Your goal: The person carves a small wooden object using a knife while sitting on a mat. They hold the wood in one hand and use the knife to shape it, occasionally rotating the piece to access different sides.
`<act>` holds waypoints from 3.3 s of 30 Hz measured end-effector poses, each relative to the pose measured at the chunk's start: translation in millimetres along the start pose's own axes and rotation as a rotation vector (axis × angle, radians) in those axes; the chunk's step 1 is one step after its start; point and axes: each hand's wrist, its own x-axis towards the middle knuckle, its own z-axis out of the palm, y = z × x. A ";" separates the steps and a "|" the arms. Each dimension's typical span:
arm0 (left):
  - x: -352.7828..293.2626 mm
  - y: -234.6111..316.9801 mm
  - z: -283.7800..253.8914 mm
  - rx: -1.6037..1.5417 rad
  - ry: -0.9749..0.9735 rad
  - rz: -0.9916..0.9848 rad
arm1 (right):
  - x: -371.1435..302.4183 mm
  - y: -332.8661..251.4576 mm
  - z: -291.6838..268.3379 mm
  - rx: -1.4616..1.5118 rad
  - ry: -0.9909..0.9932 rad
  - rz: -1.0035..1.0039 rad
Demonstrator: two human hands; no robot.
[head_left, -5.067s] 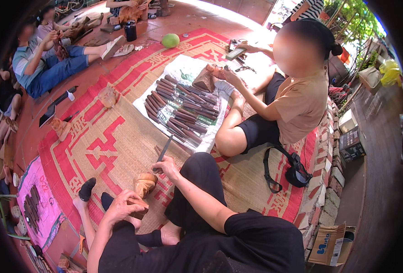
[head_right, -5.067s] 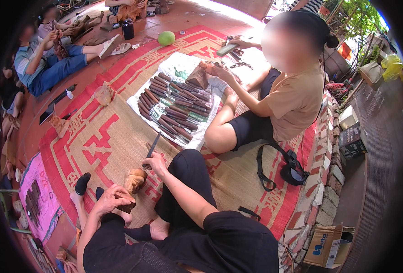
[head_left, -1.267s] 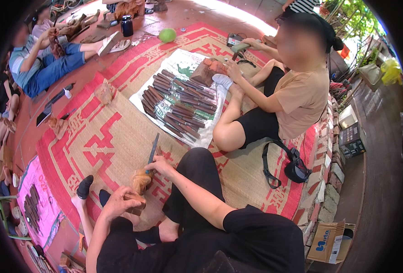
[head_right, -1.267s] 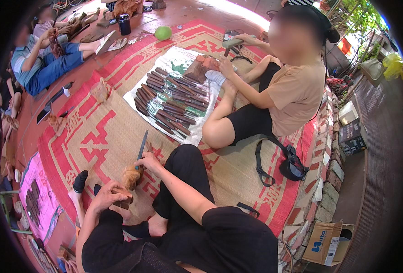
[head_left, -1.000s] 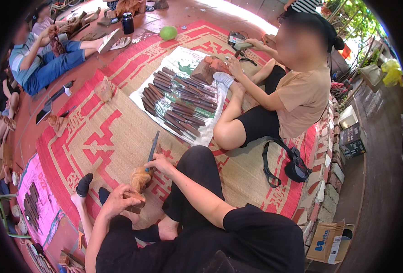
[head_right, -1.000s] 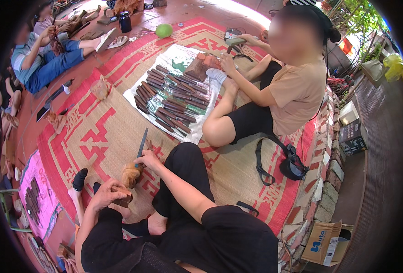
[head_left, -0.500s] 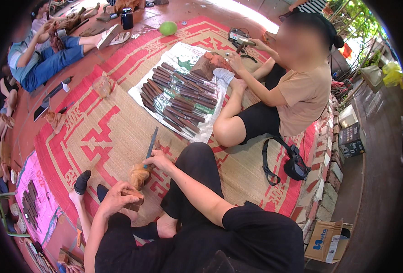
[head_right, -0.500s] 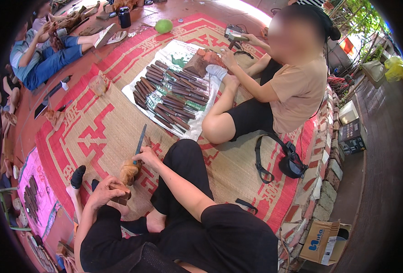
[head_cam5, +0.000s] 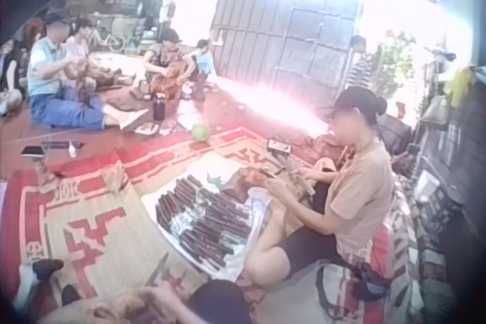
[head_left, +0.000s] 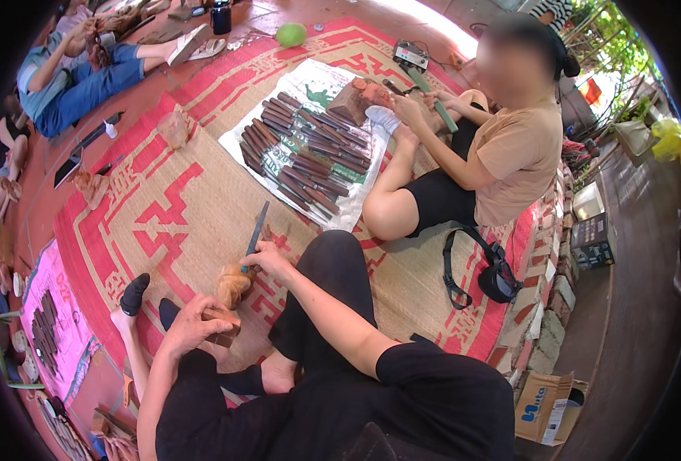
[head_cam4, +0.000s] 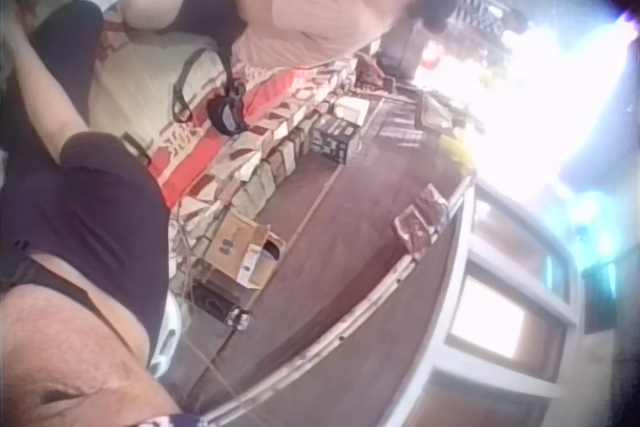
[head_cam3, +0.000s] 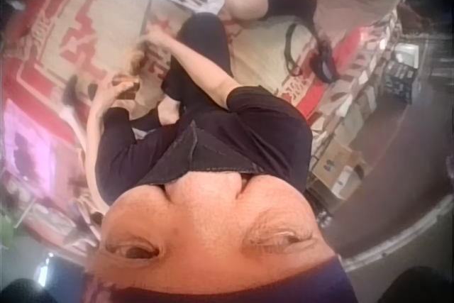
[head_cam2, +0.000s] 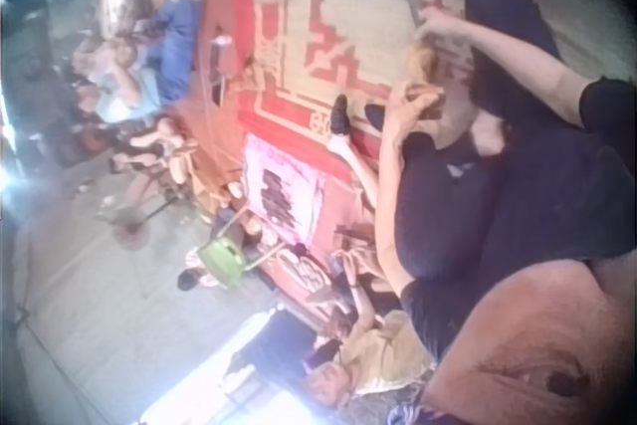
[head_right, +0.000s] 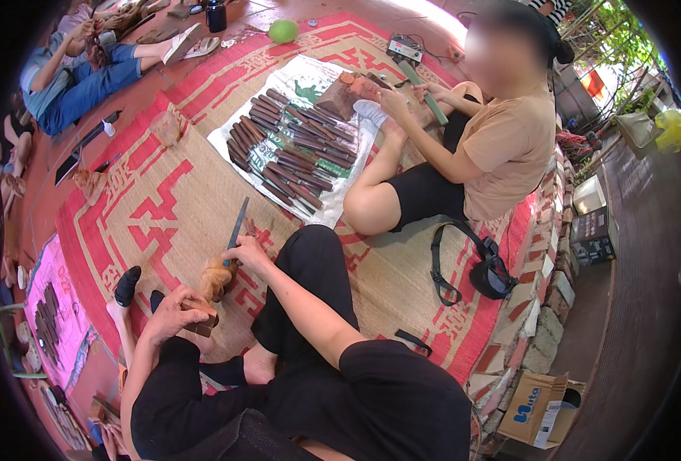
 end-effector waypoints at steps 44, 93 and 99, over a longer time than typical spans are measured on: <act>-5.8 -2.0 -4.9 -0.042 0.074 0.020 | -2.5 -10.0 8.9 0.036 -0.038 -0.055; 0.1 -8.3 -4.9 -0.210 0.051 -0.016 | 14.0 -3.5 9.1 0.175 0.067 -0.009; -2.3 -6.2 -7.0 -0.148 0.042 0.013 | 11.0 -7.8 14.9 0.177 0.015 -0.053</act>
